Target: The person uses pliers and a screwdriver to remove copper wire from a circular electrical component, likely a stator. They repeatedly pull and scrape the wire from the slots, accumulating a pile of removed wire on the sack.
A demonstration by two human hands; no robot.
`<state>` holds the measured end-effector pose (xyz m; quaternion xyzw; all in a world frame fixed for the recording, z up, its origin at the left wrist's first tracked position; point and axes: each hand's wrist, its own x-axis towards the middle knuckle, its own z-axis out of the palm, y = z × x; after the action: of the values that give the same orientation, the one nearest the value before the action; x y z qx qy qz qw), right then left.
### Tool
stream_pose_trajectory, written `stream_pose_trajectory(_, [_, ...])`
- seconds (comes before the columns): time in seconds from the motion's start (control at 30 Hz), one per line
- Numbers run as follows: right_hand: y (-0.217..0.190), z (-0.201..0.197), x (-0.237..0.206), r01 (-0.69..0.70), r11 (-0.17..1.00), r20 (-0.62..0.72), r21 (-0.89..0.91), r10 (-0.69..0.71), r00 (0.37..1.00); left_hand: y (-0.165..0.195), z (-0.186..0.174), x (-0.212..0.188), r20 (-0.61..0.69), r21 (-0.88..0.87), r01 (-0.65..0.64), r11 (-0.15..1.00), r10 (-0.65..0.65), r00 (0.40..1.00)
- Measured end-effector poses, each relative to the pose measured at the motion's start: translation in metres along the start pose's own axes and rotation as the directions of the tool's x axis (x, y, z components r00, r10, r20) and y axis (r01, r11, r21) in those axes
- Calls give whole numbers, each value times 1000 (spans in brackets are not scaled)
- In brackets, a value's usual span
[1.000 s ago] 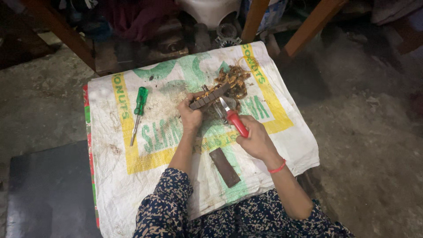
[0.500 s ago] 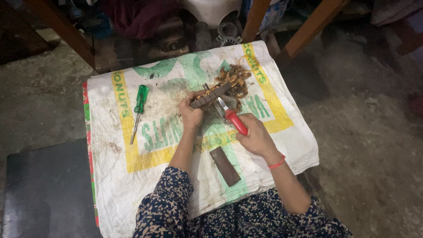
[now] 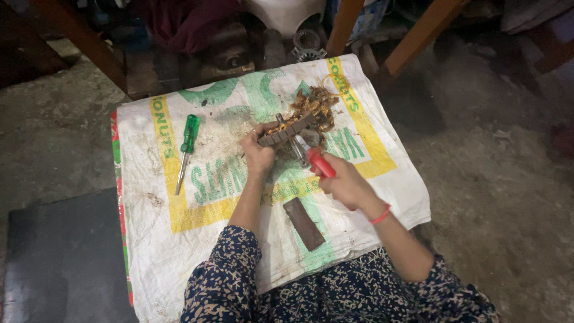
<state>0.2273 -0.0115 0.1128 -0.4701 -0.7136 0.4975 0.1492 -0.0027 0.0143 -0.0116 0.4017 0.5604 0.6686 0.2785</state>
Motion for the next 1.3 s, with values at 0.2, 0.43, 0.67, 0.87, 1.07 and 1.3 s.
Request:
stream_pose_trajectory(0.2, [1,27,-11,116,833,-249,-541,-291,924,1,1,0,9,-75,-41,996,42,999])
stream_pose_trajectory(0.43, [14,16,8,34,961,-61,-275,-53,997,2,0,1,39,-130,-6,991,11,999])
stream_pose_trajectory(0.67, [25,-22,11,-353,789,427,503,128,895,4,2,1,3,-43,-20,999,20,1000])
stream_pose_trajectory(0.87, [35,-7,-14,-204,851,254,484,87,963,3,-1,3,7,19,-56,998,56,998])
stream_pose_trajectory(1.07, [45,-18,-7,17,927,108,376,-62,992,1,-1,3,21,-36,-39,999,40,999])
stream_pose_trajectory(1.3, [43,17,-13,112,979,21,170,-117,993,3,0,-1,11,-78,-28,997,28,1000])
